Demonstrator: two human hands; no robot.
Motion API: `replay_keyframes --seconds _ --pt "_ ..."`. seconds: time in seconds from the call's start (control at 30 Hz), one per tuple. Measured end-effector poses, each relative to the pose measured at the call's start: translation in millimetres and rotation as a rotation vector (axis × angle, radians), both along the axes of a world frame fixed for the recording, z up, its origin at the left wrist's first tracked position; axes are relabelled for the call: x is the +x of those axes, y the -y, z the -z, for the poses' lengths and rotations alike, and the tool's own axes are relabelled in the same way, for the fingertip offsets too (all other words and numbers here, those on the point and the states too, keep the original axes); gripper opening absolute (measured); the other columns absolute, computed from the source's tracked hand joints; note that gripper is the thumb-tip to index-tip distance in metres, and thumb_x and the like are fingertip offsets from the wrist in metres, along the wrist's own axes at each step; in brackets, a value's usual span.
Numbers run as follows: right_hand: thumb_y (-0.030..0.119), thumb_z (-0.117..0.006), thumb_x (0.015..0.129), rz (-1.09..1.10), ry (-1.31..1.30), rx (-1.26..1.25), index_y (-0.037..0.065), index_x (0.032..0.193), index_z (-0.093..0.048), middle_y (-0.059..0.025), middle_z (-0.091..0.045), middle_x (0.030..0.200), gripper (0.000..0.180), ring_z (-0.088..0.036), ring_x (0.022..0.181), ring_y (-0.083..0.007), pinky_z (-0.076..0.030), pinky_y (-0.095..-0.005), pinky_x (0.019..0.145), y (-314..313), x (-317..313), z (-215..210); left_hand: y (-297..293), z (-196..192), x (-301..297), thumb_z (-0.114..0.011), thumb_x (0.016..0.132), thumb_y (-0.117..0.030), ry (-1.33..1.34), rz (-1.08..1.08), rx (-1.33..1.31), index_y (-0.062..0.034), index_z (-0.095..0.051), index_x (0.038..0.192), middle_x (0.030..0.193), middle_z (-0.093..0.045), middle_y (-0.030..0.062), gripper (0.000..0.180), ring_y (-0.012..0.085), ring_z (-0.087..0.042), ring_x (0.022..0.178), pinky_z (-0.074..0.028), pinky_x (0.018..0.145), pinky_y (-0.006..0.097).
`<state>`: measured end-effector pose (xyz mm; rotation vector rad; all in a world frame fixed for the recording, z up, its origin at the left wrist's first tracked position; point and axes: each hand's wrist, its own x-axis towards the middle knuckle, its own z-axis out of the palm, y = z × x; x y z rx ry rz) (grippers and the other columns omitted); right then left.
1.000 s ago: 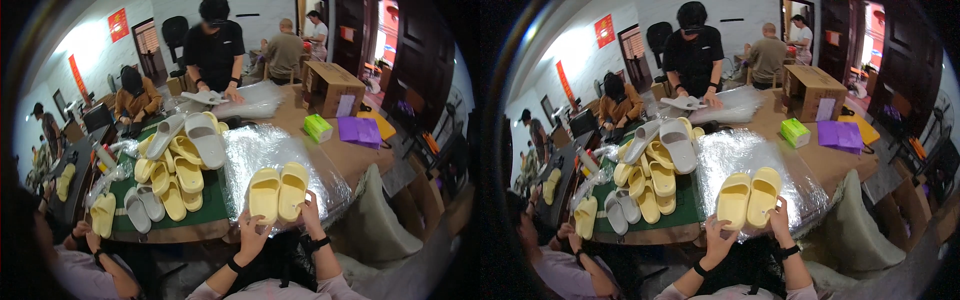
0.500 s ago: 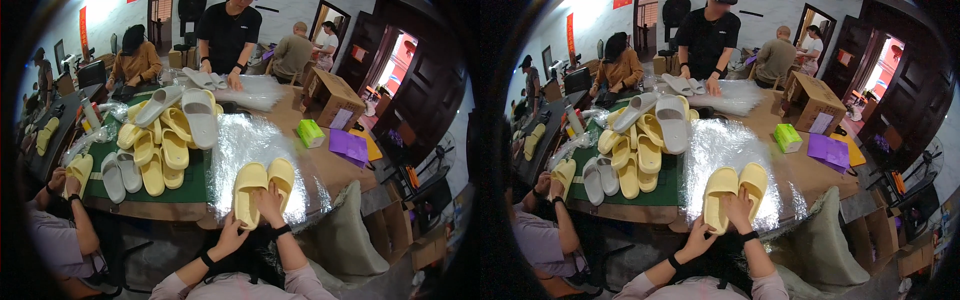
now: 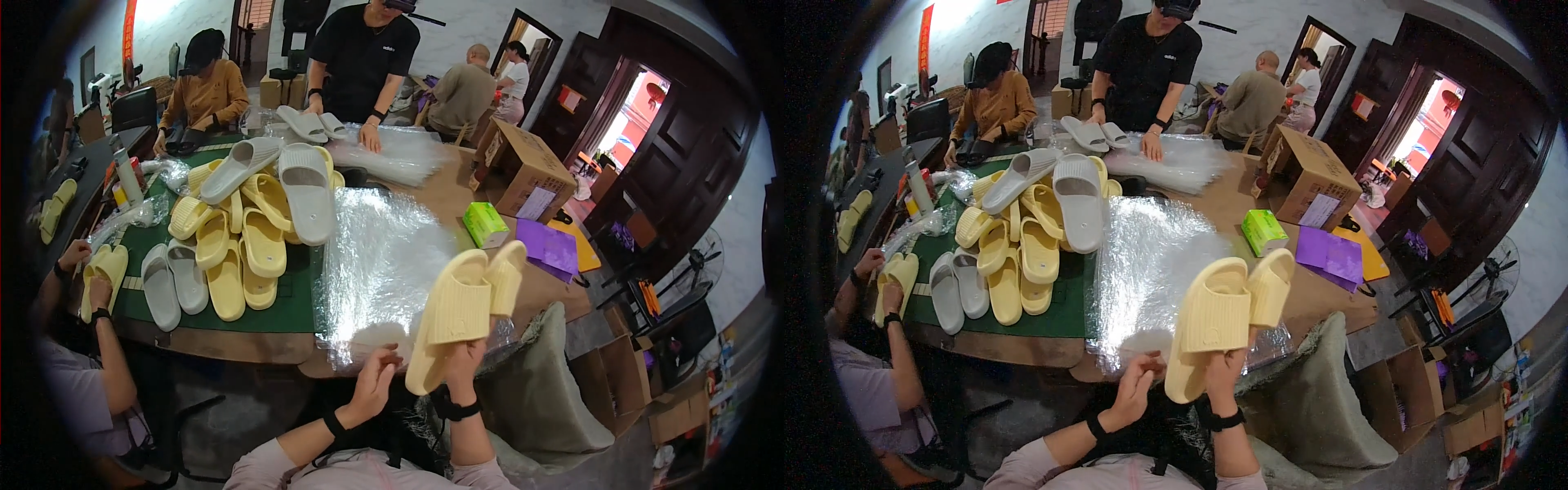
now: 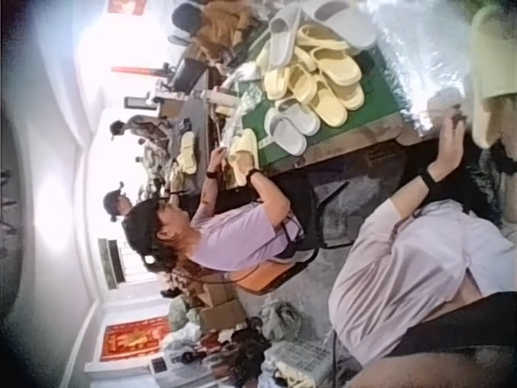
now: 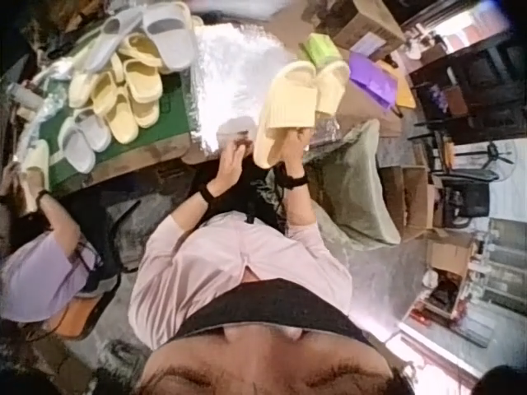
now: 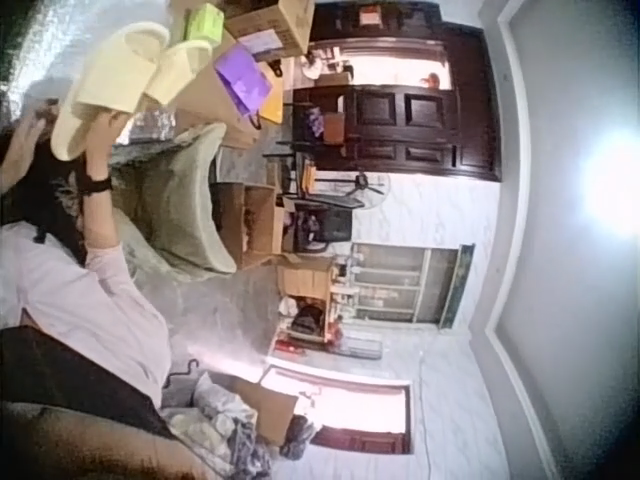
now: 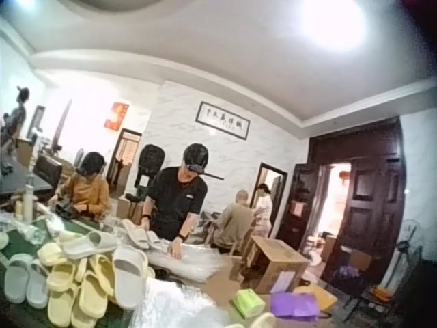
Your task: The recorder is packing yellow sandals into bubble wrap and putting them into a large sack.
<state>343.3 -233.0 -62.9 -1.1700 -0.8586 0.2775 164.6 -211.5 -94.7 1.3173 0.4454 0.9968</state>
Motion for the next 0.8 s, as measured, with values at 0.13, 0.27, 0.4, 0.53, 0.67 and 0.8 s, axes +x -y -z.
replay_keyframes --seconds 0.13,0.27,0.4,0.53,0.67,0.8 --pt "0.008 -0.052 0.093 0.071 -0.123 0.140 -0.003 0.121 -0.050 -0.0094 -0.060 0.113 0.030 -0.060 0.097 -0.0161 -0.050 -0.0299 0.081 26.9 -12.8 -23.3 -17.6 31.0 41.7 -0.054 0.089 -0.018 -0.578 0.114 0.817 -0.0011 -0.040 0.135 0.144 -0.035 0.0224 0.051 0.0357 -0.035 0.133 -0.029 0.109 0.047" --pt "0.015 -0.052 0.094 0.208 -0.012 0.084 -0.004 0.120 -0.050 -0.0097 -0.061 0.111 0.033 -0.061 0.096 -0.0186 -0.049 -0.0301 0.083 53.7 -2.8 -8.3 -16.6 26.1 57.5 -0.054 0.089 -0.027 -0.840 0.140 1.060 -0.0051 -0.041 0.136 0.144 -0.037 0.0177 0.054 0.0321 -0.035 0.133 -0.024 0.111 0.048" --pt "0.012 -0.059 0.088 0.182 0.238 -0.122 -0.005 0.142 -0.029 -0.0166 -0.028 0.149 0.064 -0.031 0.135 -0.0263 -0.024 -0.0359 0.110 71.4 -9.5 -15.3 -18.6 13.8 37.2 -0.064 0.081 -0.039 -1.073 0.039 1.137 -0.0140 -0.052 0.127 0.130 -0.050 0.0112 0.054 0.0278 -0.042 0.127 -0.024 0.109 0.048" --pt "0.008 -0.059 0.087 0.145 0.158 -0.164 -0.005 0.139 -0.035 -0.0129 -0.037 0.144 0.058 -0.039 0.128 -0.0208 -0.031 -0.0329 0.106 81.4 -23.6 0.2 -23.5 12.4 25.3 -0.064 0.077 -0.021 -1.202 0.052 1.126 -0.0111 -0.066 0.096 0.108 -0.061 0.0084 0.022 0.0279 -0.051 0.114 -0.034 0.101 0.046" --pt "0.010 -0.061 0.087 0.114 0.264 -0.240 -0.004 0.140 -0.033 -0.0142 -0.037 0.145 0.062 -0.039 0.129 -0.0216 -0.030 -0.0333 0.106 89.2 -35.5 -8.1 -38.4 -4.9 -3.8 -0.063 0.074 -0.013 -0.877 -0.381 1.164 -0.0078 -0.067 0.078 0.093 -0.064 0.0096 0.008 0.0311 -0.056 0.102 -0.039 0.095 0.045" --pt "0.008 -0.062 0.086 0.067 0.218 -0.234 -0.005 0.138 -0.036 -0.0149 -0.039 0.143 0.059 -0.043 0.126 -0.0223 -0.033 -0.0330 0.105 83.0 -38.2 -2.6 -46.2 -32.1 -23.7 -0.060 0.077 -0.009 -0.973 -0.259 0.979 -0.0045 -0.065 0.075 0.085 -0.064 0.0131 0.007 0.0319 -0.059 0.094 -0.046 0.084 0.041"
